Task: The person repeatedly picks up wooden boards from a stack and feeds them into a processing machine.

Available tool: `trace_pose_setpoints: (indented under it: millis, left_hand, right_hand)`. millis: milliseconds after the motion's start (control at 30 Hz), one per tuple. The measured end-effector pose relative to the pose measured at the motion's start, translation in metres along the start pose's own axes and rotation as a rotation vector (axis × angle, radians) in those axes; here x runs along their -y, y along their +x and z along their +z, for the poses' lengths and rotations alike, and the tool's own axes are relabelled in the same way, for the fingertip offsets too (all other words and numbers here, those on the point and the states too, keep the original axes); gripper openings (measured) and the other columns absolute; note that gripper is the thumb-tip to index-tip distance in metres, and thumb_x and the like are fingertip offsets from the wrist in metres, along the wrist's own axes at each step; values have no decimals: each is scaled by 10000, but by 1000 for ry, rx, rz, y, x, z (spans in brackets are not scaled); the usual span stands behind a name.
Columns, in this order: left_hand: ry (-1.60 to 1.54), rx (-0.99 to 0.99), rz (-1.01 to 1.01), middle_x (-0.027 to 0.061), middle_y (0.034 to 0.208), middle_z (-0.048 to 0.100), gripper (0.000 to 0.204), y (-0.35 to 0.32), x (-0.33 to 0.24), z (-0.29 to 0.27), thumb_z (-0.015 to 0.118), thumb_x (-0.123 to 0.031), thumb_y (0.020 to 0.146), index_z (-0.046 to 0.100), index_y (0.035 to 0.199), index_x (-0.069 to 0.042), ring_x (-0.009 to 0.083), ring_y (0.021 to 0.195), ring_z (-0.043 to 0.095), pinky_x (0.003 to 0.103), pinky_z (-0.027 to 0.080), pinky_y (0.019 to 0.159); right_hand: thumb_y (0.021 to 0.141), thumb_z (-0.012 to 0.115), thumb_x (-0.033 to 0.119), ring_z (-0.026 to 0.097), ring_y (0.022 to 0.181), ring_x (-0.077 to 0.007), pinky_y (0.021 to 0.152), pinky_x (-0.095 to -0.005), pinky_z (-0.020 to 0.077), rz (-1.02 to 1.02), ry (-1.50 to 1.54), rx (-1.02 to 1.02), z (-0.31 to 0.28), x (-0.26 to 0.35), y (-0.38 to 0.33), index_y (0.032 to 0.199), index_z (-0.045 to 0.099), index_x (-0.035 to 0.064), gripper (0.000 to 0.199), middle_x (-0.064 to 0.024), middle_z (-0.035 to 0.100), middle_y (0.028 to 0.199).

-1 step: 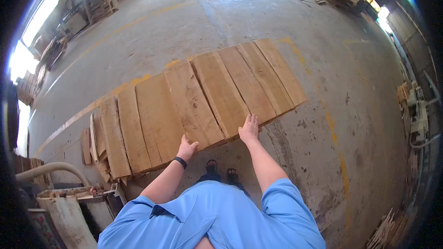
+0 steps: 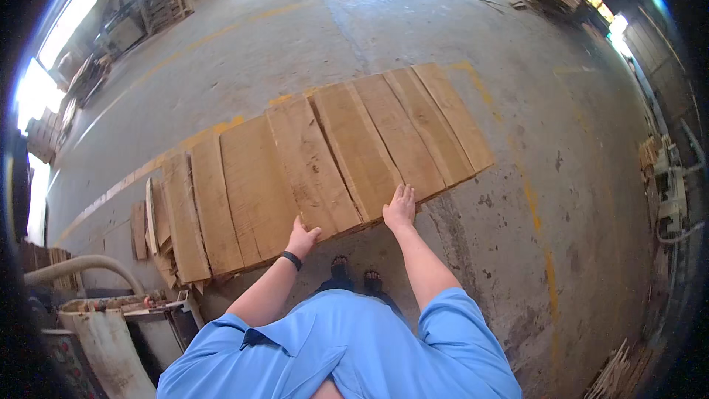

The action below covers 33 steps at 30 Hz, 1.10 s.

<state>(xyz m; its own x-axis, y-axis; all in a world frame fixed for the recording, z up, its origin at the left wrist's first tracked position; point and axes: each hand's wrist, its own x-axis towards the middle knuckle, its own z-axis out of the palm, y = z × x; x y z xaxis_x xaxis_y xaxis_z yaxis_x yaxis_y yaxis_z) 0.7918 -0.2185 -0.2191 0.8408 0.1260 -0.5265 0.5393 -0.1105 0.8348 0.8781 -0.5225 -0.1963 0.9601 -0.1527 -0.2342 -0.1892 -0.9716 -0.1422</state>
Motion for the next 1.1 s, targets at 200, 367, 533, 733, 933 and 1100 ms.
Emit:
trace_pose_setpoints:
  millis: [200, 367, 533, 733, 933, 1100]
  left_hand:
    - [-94, -124, 17, 326, 1547, 450, 1029, 5, 24, 2, 794, -189, 841, 163, 1593, 120, 388, 1448, 462, 388, 382, 1189]
    - [-112, -217, -69, 330, 1544, 450, 974, -1, -5, 12, 798, -193, 821, 257, 1574, 104, 397, 1441, 470, 402, 389, 1185]
    - [384, -364, -154, 320, 1474, 508, 879, -28, -40, 2, 763, -277, 820, 375, 1527, 71, 437, 1387, 490, 450, 394, 1179]
    - [417, -399, -185, 303, 1506, 444, 912, -75, 1, 4, 772, -322, 785, 381, 1529, 33, 469, 1408, 416, 494, 354, 1200]
    - [-78, -611, -361, 275, 1484, 463, 907, -96, 35, 16, 819, -240, 805, 357, 1552, -15, 427, 1390, 458, 512, 383, 1189]
    - [-1314, -118, -410, 243, 1435, 539, 557, -86, 69, 20, 724, -121, 960, 483, 1458, -58, 408, 1309, 555, 597, 493, 1083]
  right_hand:
    - [862, 744, 365, 401, 1448, -407, 1215, -458, 350, 88, 156, 5, -17, 24, 4, 1511, 451, -4, 802, -270, 442, 1530]
    - [816, 792, 453, 450, 1385, -407, 1164, -494, 385, 175, 263, 12, -25, 5, 22, 1440, 541, 21, 799, -232, 498, 1470]
    - [798, 809, 484, 456, 1389, -426, 1165, -483, 399, 155, 363, 147, -25, 1, 9, 1455, 541, 24, 846, -281, 497, 1462]
    - [825, 824, 394, 506, 1350, -414, 1163, -490, 398, 52, 485, 173, 4, -28, -54, 1483, 513, 12, 822, -280, 544, 1403]
    - [920, 780, 170, 591, 1233, -317, 1084, -458, 459, 407, 1427, 362, 53, -80, -102, 1478, 504, 35, 637, -157, 634, 1293]
    - [946, 764, 201, 607, 1199, -279, 1038, -453, 488, 508, 1957, 675, 69, -78, -103, 1313, 616, 82, 413, -87, 675, 1256]
